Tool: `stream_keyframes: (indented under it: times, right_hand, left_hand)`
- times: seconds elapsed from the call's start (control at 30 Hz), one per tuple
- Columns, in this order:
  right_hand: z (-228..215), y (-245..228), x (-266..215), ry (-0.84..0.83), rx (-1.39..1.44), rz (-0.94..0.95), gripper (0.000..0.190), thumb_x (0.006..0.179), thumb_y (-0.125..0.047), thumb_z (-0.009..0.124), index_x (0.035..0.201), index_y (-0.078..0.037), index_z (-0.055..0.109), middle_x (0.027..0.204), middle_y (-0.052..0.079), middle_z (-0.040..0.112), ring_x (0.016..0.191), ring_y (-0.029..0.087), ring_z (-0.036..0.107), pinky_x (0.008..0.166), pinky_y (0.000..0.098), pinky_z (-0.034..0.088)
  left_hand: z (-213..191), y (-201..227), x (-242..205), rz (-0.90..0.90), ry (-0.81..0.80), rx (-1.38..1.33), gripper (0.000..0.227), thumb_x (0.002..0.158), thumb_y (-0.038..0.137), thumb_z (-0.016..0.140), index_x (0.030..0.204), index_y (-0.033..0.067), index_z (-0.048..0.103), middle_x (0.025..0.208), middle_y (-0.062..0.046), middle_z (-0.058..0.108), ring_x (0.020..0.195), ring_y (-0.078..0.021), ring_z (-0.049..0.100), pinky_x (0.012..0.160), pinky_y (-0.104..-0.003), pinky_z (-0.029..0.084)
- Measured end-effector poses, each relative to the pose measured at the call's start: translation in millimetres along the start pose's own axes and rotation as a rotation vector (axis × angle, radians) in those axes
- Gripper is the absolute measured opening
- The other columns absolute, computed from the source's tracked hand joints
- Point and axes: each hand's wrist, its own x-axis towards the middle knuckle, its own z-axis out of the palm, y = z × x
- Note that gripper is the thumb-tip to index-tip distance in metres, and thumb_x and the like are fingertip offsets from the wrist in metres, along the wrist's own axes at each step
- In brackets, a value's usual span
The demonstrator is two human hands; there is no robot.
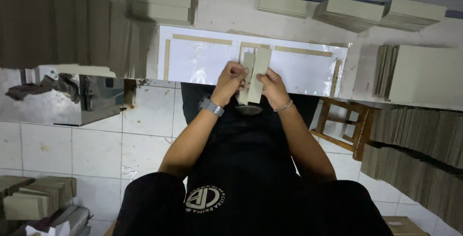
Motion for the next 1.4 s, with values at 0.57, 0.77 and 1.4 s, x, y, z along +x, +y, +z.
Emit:
stream_keyframes:
  times: [0.57,0.77,1.4]
  right_hand:
    - [-16,65,35,0.481,-0.993,-0.359,0.046,0.106,-0.048,0.074,0.094,-0.004,0.075,0.115,0.014,0.061,0.102,0.039,0.074,0.084,0.0478,0.066]
    - [-4,33,8,0.558,-1.190,-0.438,0.046,0.101,-0.051,0.081,0.088,-0.010,0.064,0.117,0.014,0.056,0.116,0.041,0.061,0.093,0.0491,0.056]
    - [-24,48,13,0.335,-1.496,-0.837,0.065,0.112,-0.056,0.060,0.171,-0.033,0.046,0.179,0.028,0.013,0.160,0.056,0.014,0.119,0.0839,0.007]
  left_hand:
    - [14,-14,30,0.161,0.427,0.560,0.026,0.105,0.027,0.064,0.105,0.0042,0.075,0.101,-0.017,0.071,0.104,-0.0380,0.077,0.089,-0.054,0.064]
    - [-10,-34,24,0.831,0.531,0.956,0.031,0.102,0.038,0.077,0.123,0.0163,0.069,0.110,-0.005,0.055,0.095,-0.0335,0.072,0.074,-0.043,0.060]
    - [-31,-16,-13,0.735,-0.041,1.493,0.125,0.072,0.062,0.094,0.175,0.0265,0.032,0.184,-0.014,0.006,0.165,-0.0505,0.008,0.130,-0.066,0.018]
